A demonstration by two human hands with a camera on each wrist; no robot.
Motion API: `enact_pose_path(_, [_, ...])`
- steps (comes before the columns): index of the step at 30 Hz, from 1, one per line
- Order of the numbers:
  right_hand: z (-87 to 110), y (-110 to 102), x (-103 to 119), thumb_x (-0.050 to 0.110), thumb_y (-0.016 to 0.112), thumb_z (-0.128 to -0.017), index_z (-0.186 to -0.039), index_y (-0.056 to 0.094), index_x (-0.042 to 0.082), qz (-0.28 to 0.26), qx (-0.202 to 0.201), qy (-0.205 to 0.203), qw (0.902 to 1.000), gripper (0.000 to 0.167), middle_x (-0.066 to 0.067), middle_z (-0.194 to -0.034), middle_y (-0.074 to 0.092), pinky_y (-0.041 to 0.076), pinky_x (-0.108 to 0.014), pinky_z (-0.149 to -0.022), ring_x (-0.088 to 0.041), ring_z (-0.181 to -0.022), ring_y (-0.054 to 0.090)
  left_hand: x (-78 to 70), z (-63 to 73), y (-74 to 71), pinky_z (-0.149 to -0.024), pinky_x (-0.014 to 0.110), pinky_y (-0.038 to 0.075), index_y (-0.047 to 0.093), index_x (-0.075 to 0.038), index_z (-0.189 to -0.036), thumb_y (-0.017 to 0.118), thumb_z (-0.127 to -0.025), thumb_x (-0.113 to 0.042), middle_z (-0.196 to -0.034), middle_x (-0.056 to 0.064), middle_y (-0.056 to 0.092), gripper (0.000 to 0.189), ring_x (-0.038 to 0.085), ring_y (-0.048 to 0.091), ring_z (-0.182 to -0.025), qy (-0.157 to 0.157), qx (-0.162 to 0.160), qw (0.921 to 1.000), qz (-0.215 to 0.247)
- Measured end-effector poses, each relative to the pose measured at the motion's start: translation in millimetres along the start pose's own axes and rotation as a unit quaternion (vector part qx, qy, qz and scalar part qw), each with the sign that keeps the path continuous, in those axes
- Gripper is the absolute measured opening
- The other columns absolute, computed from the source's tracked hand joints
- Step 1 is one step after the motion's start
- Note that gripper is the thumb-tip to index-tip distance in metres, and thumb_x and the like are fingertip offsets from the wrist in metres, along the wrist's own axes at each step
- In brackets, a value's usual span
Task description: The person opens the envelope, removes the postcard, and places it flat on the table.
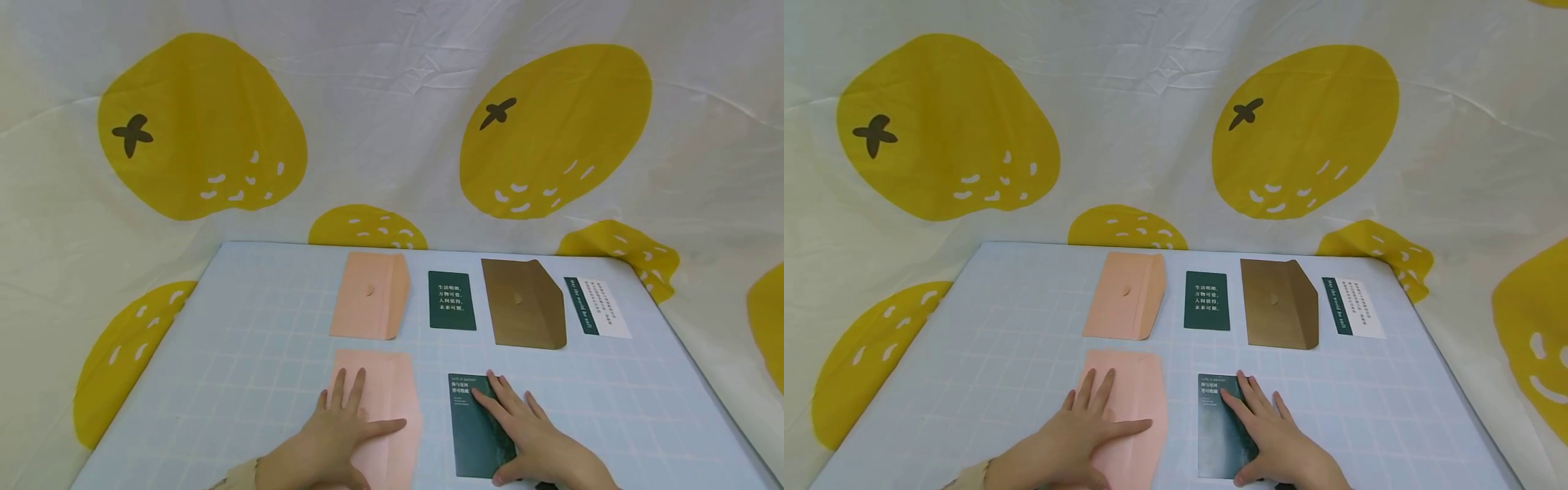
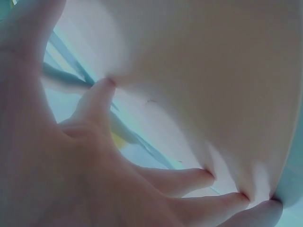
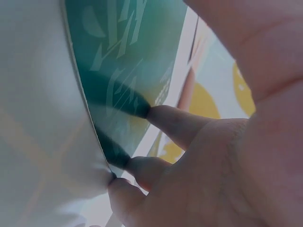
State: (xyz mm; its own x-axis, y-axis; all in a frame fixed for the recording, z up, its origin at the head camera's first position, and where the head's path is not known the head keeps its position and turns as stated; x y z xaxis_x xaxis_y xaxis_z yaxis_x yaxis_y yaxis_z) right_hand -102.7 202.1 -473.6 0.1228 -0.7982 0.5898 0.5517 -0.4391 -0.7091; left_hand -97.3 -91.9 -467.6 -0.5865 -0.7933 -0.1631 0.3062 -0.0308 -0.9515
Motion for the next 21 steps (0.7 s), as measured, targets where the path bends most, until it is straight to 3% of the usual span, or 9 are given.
enact_pose_path(6, [-2.0, 2, 5, 0.046, 0.092, -0.057, -0.157, 0.03, 0.018, -0.001, 0.007, -0.019, 0.9998, 0.121, -0.017, -0.165, 0.002, -0.004, -0.072, -0.108, -0.046, -0.148, 0.004, 9.3, 8.2, 1.0, -0.094, 0.073, 0.037, 0.037, -0.059, -0.145, 0.081, -0.056, -0.068, -0.158, 0.034, 0.009, 0.099, 0.063, 0.01, -0.139, 0.007, -0.004, 0.9998, 0.017])
enact_pose_path(14, [-5.0, 6, 14, 0.049, 0.091, -0.058, -0.158, 0.028, 0.019, 0.012, 0.01, -0.033, 0.9993, 0.121, -0.017, -0.165, 0.001, -0.002, -0.074, -0.107, -0.045, -0.149, 0.002, 23.2, 17.7, 5.1, -0.095, 0.079, 0.027, 0.037, -0.058, -0.145, 0.083, -0.059, -0.063, -0.16, 0.032, 0.0, 0.097, 0.063, -0.002, -0.14, 0.002, 0.008, 0.9956, 0.093])
enact_pose_path(21, [-9.8, 10, 22, 0.052, 0.09, -0.058, -0.158, 0.028, 0.017, 0.036, 0.009, -0.04, 0.9985, 0.123, -0.017, -0.165, 0.002, 0.001, -0.074, -0.107, -0.044, -0.149, 0.003, 33.6, 26.3, 5.9, -0.095, 0.08, 0.025, 0.037, -0.057, -0.146, 0.082, -0.06, -0.063, -0.16, 0.032, -0.002, 0.097, 0.062, -0.002, -0.14, 0.011, -0.002, 0.9952, 0.097])
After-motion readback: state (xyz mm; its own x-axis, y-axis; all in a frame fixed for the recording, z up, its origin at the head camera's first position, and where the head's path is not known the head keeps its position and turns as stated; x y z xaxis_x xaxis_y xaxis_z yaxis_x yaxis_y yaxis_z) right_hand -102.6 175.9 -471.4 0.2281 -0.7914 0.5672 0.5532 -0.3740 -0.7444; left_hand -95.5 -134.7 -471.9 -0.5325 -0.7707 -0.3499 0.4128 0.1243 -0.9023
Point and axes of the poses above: each hand's wrist, its own z-axis away from the middle knuckle, its own y-axis out of the palm, x = y × z, the point moved 5 cm from there along -z, towards the middle knuckle
